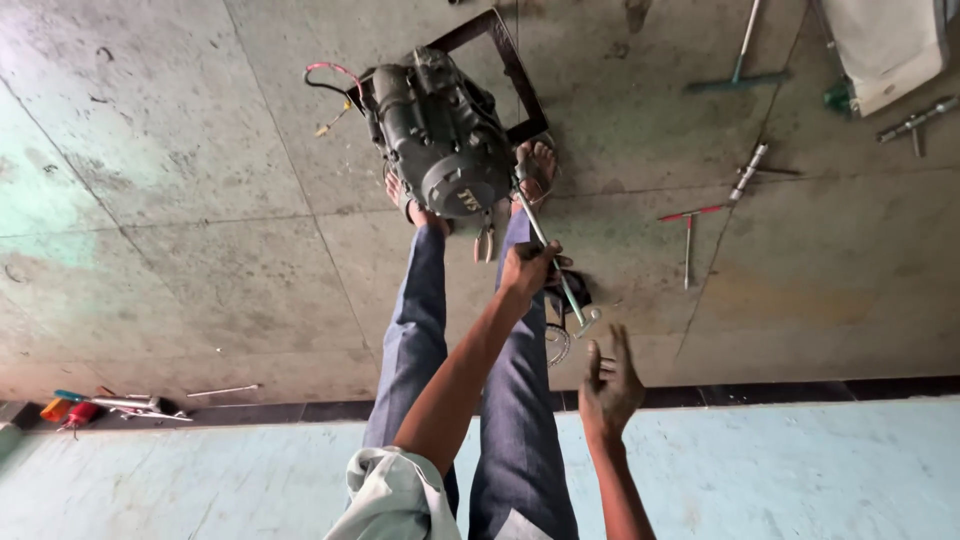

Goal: Repairing a motorcycle engine using a T-handle socket wrench to adjust or remove bolts.

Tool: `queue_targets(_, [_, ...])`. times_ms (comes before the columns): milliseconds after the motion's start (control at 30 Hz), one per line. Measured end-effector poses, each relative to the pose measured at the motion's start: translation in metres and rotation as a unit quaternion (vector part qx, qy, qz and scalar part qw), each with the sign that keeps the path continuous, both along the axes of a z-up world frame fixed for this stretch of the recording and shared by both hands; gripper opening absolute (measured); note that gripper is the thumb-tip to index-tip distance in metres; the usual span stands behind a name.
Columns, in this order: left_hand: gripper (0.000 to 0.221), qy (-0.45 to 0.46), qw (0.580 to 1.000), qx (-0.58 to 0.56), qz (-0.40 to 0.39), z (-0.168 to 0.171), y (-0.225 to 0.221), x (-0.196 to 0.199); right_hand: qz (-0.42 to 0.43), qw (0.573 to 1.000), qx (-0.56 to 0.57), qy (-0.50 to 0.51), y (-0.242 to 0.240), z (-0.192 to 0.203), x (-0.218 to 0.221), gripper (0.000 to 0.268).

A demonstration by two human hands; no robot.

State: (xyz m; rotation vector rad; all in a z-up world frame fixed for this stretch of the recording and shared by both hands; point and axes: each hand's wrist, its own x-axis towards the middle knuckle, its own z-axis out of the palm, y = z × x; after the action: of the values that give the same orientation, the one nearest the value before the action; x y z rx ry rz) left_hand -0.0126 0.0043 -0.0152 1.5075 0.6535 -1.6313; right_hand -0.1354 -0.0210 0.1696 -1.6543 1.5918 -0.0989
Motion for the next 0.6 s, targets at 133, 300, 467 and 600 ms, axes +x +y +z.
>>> queue_targets(133, [0.028,-0.009,1.000,-0.015,-0.011,0.000,-0.004,0.002,-0.020,0.997,0.067,0.029,0.011,-0.034,-0.012,0.038])
queue_targets(300, [0.026,-0.001,1.000,0.001,-0.008,0.002,-0.001,-0.001,-0.222,0.936,0.275,-0.001,0.019,-0.047,-0.036,0.045])
queue_targets(467, [0.023,-0.026,0.999,0.019,0.018,-0.017,0.001,-0.004,-0.113,0.989,0.097,-0.004,-0.015,0.001,0.017,0.049])
queue_targets(600, [0.027,-0.004,1.000,0.009,0.008,0.007,-0.003,0.004,0.053,0.997,-0.036,0.048,0.010,-0.036,-0.026,0.049])
